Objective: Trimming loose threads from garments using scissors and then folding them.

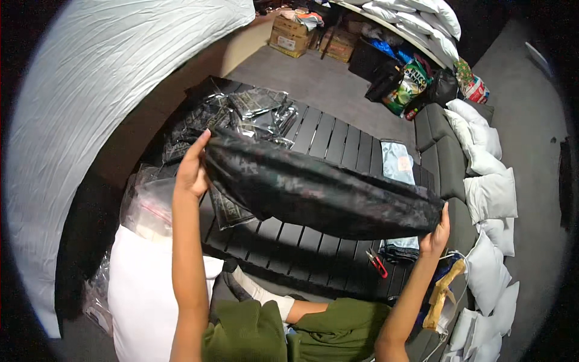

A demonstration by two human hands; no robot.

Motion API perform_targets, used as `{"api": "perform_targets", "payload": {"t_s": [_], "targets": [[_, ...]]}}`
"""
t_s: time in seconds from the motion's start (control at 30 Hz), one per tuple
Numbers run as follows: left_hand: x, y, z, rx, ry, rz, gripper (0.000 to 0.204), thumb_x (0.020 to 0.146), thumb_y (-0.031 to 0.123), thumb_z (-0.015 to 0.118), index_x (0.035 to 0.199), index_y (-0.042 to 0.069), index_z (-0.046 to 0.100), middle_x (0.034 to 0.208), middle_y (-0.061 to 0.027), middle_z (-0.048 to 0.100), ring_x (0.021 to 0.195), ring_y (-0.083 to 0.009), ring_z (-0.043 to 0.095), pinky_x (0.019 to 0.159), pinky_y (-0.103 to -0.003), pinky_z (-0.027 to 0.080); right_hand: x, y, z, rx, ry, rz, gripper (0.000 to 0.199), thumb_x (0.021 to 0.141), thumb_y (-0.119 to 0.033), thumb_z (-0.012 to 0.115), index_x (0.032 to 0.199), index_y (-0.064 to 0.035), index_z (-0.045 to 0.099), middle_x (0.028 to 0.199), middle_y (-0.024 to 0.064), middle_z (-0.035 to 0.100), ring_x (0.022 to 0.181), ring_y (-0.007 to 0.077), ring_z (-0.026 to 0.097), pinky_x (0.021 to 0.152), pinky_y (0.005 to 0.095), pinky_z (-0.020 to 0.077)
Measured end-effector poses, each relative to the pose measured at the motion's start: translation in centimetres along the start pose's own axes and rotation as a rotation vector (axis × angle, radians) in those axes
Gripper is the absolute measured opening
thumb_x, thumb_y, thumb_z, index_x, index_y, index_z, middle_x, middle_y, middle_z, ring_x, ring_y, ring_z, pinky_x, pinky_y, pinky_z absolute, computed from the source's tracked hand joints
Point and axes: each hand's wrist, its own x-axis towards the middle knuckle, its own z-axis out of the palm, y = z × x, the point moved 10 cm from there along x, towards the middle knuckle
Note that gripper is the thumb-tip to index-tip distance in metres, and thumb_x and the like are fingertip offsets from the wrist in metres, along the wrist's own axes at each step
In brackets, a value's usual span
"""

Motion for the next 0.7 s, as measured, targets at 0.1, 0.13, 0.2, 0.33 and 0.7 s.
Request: {"api": "perform_targets", "payload": {"t_s": [0.1,0.13,0.2,0.33,0.7], "targets": [[1.3,0.7,-0.4,0.122,0.128,0.106,0.012,0.083,0.017,0.058,0.089,0.007,0.060,0.082,-0.0020,0.063,0.073,-0.0104,0.059,0.067,-0.024,0.047,2.8,2.4,-3.7,-0.072,0.010,0.095,0.026,0.088,-0.020,0.050,0.104,-0.0011,0.054,0.095,0.0084,0.060,0.086,0.0189,0.058,0.080,0.0318,0.0444],[1.2,0.5,-0.7,0.132,0.131,0.102,0.012,0.083,0.017,0.058,0.089,0.007,0.060,0.082,-0.0020,0.063,0.073,-0.0104,0.059,0.067,-0.024,0.047,3.5,3.7,-3.1,-0.118,-0.002,0.143,0.025,0.087,-0.018,0.052,0.107,-0.0023,0.053,0.093,0.0071,0.060,0.084,0.0176,0.057,0.080,0.0300,0.0436],[0.9,0.4,-0.9,0.460,0.216,0.074,0.008,0.083,0.016,0.058,0.085,0.008,0.056,0.078,0.0027,0.058,0.066,-0.0045,0.055,0.060,-0.017,0.044,4.5,5.3,-2.5,-0.131,-0.055,0.219,0.031,0.084,-0.011,0.054,0.114,-0.0060,0.047,0.092,0.0053,0.059,0.081,0.0145,0.055,0.080,0.0268,0.0414],[-2.8,2.6,3.7,0.369,0.078,0.415,0.006,0.084,0.015,0.054,0.086,0.010,0.053,0.073,0.0050,0.055,0.060,-0.0009,0.050,0.052,-0.014,0.039,2.8,1.3,-2.6,-0.096,-0.104,-0.009,0.028,0.084,-0.008,0.053,0.112,-0.0075,0.048,0.094,0.0053,0.060,0.088,0.0150,0.056,0.083,0.0291,0.0419],[-8.1,-15.5,-7.4,1.274,-0.435,-0.734,0.030,0.081,0.028,0.061,0.097,0.003,0.057,0.078,0.0031,0.056,0.069,-0.0046,0.051,0.064,-0.022,0.045,-0.9,12.5,-12.0,-1.081,-0.232,0.584,0.021,0.076,-0.013,0.059,0.096,-0.0065,0.057,0.075,-0.0030,0.053,0.057,0.0068,0.048,0.051,0.0192,0.0378]]}}
